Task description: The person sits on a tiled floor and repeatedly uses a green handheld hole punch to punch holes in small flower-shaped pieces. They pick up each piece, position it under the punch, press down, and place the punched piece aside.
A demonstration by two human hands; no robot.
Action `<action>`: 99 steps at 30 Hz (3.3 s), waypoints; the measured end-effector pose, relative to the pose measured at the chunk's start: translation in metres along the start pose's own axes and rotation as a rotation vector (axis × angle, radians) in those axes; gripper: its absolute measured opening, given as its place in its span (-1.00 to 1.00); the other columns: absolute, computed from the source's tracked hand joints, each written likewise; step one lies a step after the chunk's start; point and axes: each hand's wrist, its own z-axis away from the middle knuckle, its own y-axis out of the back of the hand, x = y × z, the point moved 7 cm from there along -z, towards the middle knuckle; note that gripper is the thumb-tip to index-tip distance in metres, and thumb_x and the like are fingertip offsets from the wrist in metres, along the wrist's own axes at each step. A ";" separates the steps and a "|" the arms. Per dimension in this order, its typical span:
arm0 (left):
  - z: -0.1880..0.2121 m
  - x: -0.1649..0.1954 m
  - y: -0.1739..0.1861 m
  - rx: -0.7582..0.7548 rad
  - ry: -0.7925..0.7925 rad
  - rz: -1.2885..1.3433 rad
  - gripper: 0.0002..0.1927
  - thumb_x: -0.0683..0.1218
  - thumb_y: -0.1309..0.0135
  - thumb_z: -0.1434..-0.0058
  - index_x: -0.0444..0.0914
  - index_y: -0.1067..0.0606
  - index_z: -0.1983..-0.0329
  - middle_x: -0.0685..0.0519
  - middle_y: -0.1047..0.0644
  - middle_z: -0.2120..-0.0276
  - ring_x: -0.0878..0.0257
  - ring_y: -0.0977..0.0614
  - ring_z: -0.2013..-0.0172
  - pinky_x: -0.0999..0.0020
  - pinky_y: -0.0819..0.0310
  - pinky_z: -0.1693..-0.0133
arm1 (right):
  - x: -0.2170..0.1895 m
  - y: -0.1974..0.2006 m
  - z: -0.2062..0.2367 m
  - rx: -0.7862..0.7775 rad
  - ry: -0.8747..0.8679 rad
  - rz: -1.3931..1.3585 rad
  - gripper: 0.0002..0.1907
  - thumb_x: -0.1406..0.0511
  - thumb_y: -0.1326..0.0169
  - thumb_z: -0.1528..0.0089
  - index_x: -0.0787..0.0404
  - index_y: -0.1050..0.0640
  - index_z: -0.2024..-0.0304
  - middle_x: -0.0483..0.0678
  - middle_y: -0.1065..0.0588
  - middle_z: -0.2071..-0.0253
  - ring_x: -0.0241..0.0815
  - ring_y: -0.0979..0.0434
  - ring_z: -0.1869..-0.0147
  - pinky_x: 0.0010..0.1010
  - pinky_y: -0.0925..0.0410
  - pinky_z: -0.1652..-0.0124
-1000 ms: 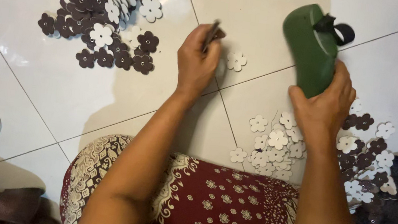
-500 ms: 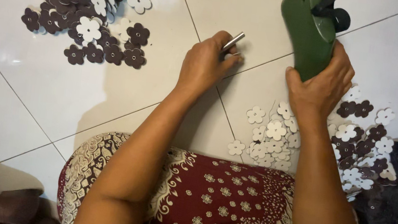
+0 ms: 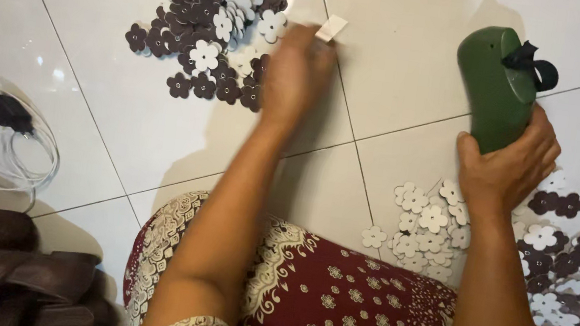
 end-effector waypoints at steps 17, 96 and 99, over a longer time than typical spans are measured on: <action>-0.011 -0.031 0.047 0.152 0.110 -0.059 -0.75 -0.10 -0.26 -0.24 -0.26 -0.59 0.04 -0.02 -0.65 0.20 0.12 -0.71 0.19 0.27 -0.55 0.12 | 0.003 0.005 0.000 0.052 0.011 -0.035 -0.15 0.20 -0.33 -0.16 0.25 -0.23 -0.40 0.13 -0.30 -0.36 0.18 -0.20 -0.45 0.07 -0.08 -0.40; 0.046 0.011 -0.083 -0.221 0.034 0.702 -0.74 -0.18 -0.18 -0.42 -0.22 -0.44 -0.12 0.10 -0.62 0.13 0.39 -0.66 0.09 0.48 -0.59 0.04 | 0.009 -0.002 0.002 0.062 0.013 -0.032 -0.15 0.26 -0.29 -0.10 0.22 -0.21 -0.37 0.08 -0.28 -0.35 0.13 -0.20 -0.45 0.05 -0.11 -0.39; 0.048 0.018 -0.081 -0.197 -0.079 0.586 -0.74 -0.22 -0.16 -0.41 -0.21 -0.45 -0.13 0.12 -0.63 0.12 0.37 -0.69 0.05 0.44 -0.64 0.00 | 0.009 -0.003 0.002 0.044 -0.003 -0.028 -0.16 0.26 -0.28 -0.11 0.22 -0.21 -0.37 0.08 -0.29 -0.34 0.14 -0.21 -0.44 0.06 -0.10 -0.39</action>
